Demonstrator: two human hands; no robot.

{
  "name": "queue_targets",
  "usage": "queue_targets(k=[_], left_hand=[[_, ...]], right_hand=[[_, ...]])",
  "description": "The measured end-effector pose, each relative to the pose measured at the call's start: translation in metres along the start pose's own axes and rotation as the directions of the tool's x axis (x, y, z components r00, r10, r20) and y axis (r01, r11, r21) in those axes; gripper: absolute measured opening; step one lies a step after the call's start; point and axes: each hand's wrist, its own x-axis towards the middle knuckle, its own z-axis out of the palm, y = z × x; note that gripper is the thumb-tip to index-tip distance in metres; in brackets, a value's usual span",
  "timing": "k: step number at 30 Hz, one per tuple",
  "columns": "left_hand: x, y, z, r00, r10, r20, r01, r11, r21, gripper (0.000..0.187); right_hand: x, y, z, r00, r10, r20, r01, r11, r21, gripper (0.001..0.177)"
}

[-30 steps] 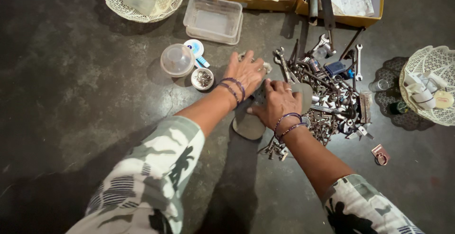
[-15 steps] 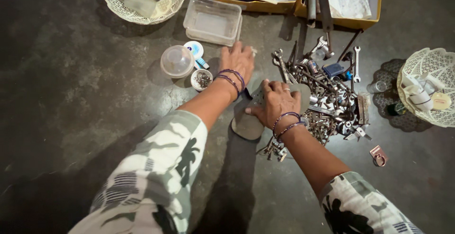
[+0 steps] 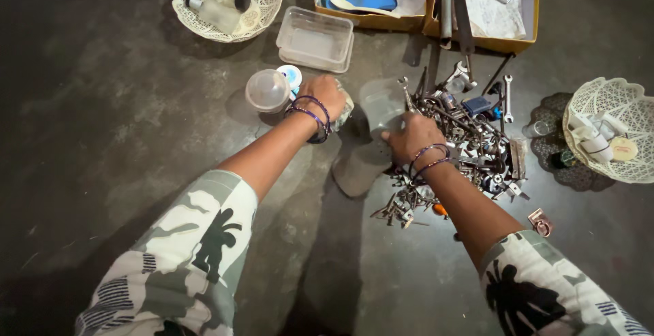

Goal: The person sits on the floor and cleans various metal hardware items, including wrenches and a fan blade, using a cloth. They wipe each item individually and place them into a cardboard box or a plastic container.

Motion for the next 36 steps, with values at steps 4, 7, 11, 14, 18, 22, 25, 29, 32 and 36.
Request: queue_targets(k=[4, 7, 11, 14, 18, 22, 25, 29, 32, 36], left_hand=[[0.007, -0.007, 0.004, 0.986, 0.054, -0.160, -0.073, 0.991, -0.115, 0.037], [-0.006, -0.005, 0.002, 0.988, 0.096, -0.120, -0.114, 0.982, -0.151, 0.040], [-0.035, 0.003, 0.013, 0.940, 0.282, -0.191, -0.289, 0.957, -0.012, 0.043], [-0.066, 0.010, 0.042, 0.911, 0.376, -0.171, -0.374, 0.926, 0.045, 0.047], [-0.070, 0.010, 0.064, 0.878, 0.429, -0.215, -0.380, 0.895, 0.234, 0.047], [-0.049, 0.011, 0.061, 0.904, 0.334, -0.268, -0.256, 0.924, 0.285, 0.040], [-0.075, 0.024, 0.077, 0.909, 0.374, -0.183, -0.330, 0.915, 0.231, 0.032], [-0.090, 0.015, 0.070, 0.837, 0.532, -0.129, -0.485, 0.830, 0.276, 0.025], [-0.079, 0.009, 0.047, 0.809, 0.553, -0.199, -0.487, 0.821, 0.299, 0.022], [-0.056, 0.015, 0.024, 0.914, 0.379, -0.145, -0.331, 0.903, 0.275, 0.019]], right_hand=[[0.019, 0.024, 0.027, 0.976, 0.210, -0.062, -0.200, 0.970, 0.136, 0.045], [0.028, 0.040, 0.050, 0.944, 0.321, -0.073, -0.267, 0.876, 0.401, 0.037], [0.023, 0.046, 0.056, 0.922, 0.382, 0.070, -0.359, 0.770, 0.526, 0.050], [0.013, 0.035, 0.059, 0.934, 0.353, 0.057, -0.344, 0.845, 0.408, 0.059], [0.001, 0.029, 0.064, 0.963, 0.255, -0.084, -0.212, 0.913, 0.348, 0.063], [-0.008, 0.027, 0.071, 0.962, 0.250, -0.108, -0.210, 0.934, 0.287, 0.060], [-0.008, 0.025, 0.074, 0.950, 0.261, -0.173, -0.204, 0.935, 0.291, 0.066], [-0.013, 0.023, 0.067, 0.932, 0.332, -0.145, -0.272, 0.905, 0.328, 0.079], [-0.017, 0.018, 0.065, 0.927, 0.354, -0.126, -0.295, 0.893, 0.340, 0.080], [-0.019, 0.010, 0.067, 0.918, 0.368, -0.148, -0.293, 0.880, 0.373, 0.079]])
